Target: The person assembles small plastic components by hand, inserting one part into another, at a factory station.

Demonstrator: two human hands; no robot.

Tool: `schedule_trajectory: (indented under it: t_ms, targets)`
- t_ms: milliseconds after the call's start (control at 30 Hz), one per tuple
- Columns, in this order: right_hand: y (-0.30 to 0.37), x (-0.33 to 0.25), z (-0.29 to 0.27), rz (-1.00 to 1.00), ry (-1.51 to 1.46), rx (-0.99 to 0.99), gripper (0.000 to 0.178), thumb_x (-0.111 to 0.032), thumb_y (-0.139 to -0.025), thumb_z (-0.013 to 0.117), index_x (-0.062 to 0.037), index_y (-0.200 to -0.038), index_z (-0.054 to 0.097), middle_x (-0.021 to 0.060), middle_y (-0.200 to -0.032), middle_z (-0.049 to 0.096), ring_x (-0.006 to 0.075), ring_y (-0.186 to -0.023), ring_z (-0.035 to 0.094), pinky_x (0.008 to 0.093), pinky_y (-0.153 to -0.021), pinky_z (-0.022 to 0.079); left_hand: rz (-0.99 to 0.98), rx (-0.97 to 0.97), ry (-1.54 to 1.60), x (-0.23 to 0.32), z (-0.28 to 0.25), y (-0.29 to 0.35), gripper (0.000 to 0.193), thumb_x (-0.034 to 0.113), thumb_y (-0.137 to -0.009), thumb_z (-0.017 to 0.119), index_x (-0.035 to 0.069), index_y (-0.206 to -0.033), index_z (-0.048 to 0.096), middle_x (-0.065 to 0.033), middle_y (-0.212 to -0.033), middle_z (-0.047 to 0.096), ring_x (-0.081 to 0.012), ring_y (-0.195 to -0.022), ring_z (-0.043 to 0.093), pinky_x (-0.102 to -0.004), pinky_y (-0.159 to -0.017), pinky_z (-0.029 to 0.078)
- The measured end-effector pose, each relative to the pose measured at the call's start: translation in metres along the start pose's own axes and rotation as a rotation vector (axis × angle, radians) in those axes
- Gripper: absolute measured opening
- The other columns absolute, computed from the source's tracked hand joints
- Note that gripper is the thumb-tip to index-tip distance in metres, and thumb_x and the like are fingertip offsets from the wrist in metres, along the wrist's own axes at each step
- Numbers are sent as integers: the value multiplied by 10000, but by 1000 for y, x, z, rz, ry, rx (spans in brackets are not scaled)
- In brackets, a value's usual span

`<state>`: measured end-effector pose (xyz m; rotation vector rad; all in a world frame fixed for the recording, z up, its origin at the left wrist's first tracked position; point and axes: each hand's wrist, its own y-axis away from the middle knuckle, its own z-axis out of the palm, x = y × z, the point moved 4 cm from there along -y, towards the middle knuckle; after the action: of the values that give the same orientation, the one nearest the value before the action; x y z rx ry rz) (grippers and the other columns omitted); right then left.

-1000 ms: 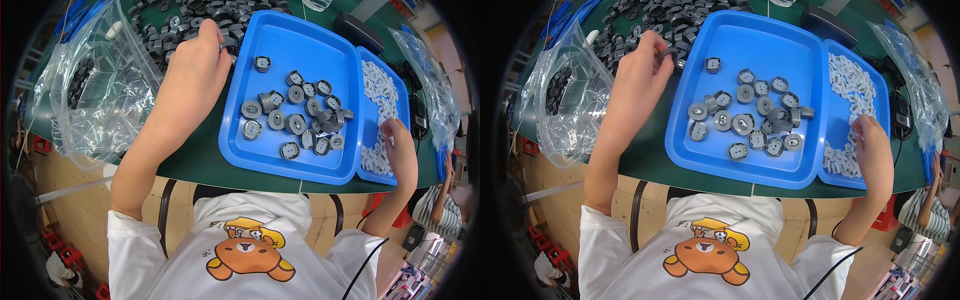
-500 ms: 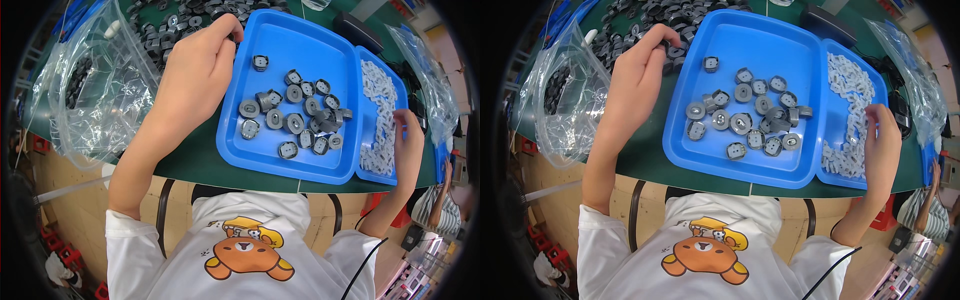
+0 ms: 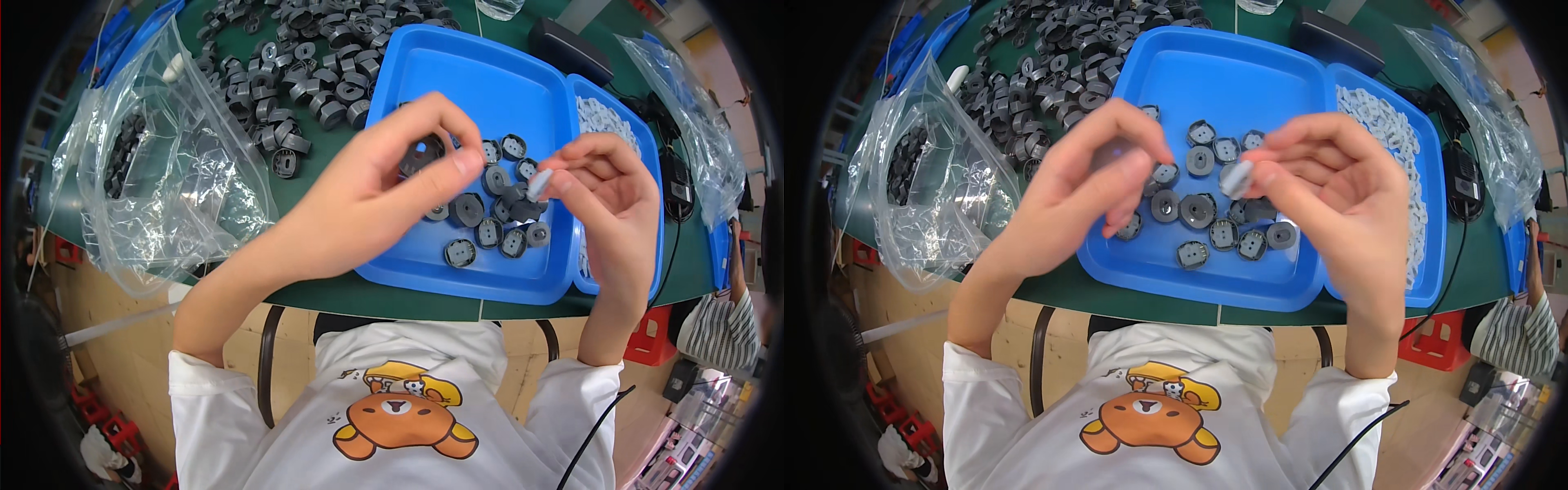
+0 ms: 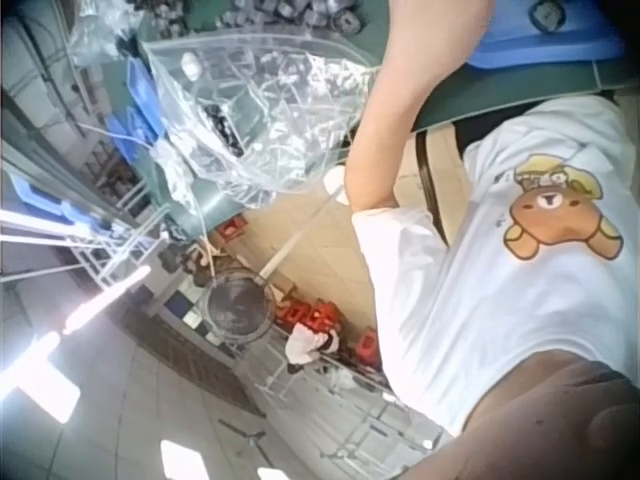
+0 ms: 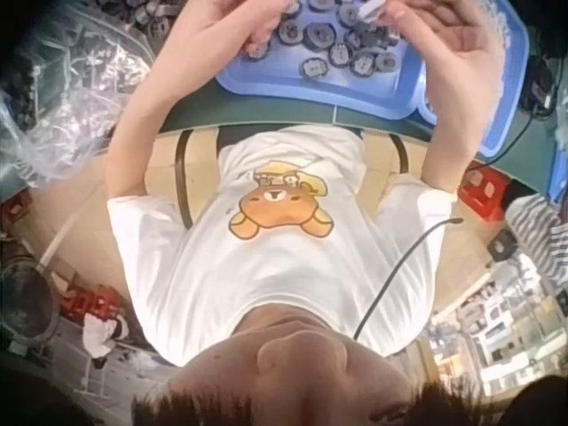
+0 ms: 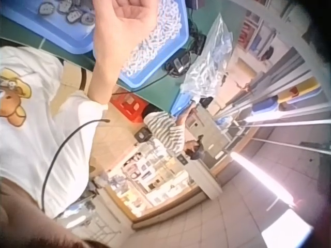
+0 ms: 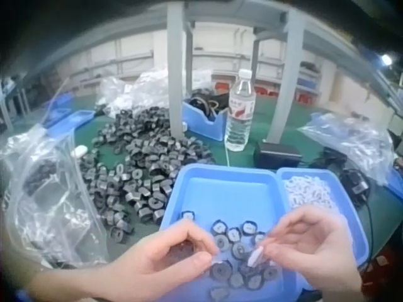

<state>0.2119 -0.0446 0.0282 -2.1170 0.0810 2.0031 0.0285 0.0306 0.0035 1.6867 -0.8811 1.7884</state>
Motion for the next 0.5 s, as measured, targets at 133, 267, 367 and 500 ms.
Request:
schedule_trajectory:
  t_ms: [133, 267, 367, 500]
  targets:
    - [0, 6, 14, 34, -83, -21, 205, 67, -802, 626, 77, -986, 536, 162, -930, 633, 184, -852, 649, 297, -768, 557, 28, -76, -110, 1, 5, 2, 122, 113, -892, 569, 45, -988, 535, 16, -845, 485, -37, -653, 436, -178, -555, 348]
    - [2, 13, 19, 74, -139, -33, 212, 68, -802, 627, 77, -992, 533, 161, -927, 630, 185, -847, 651, 295, -780, 557, 71, -91, -204, -1, 8, 2, 137, 75, -865, 610, 43, -978, 541, 18, -871, 492, -33, -718, 432, -181, -602, 346]
    - [2, 16, 22, 38, -138, -58, 205, 68, -810, 619, 73, -995, 533, 151, -947, 622, 184, -870, 643, 296, -794, 550, 131, -68, -234, -6, 7, 2, 120, 83, -882, 590, 43, -978, 529, 16, -869, 493, -36, -704, 435, -183, -589, 350]
    - [2, 17, 23, -51, -137, -80, 239, 82, -802, 615, 71, -1028, 539, 131, -960, 606, 182, -886, 628, 292, -800, 540, -51, -71, -58, -3, 8, 2, 108, 142, -931, 520, 50, -984, 494, 8, -840, 480, -41, -651, 441, -192, -549, 361]
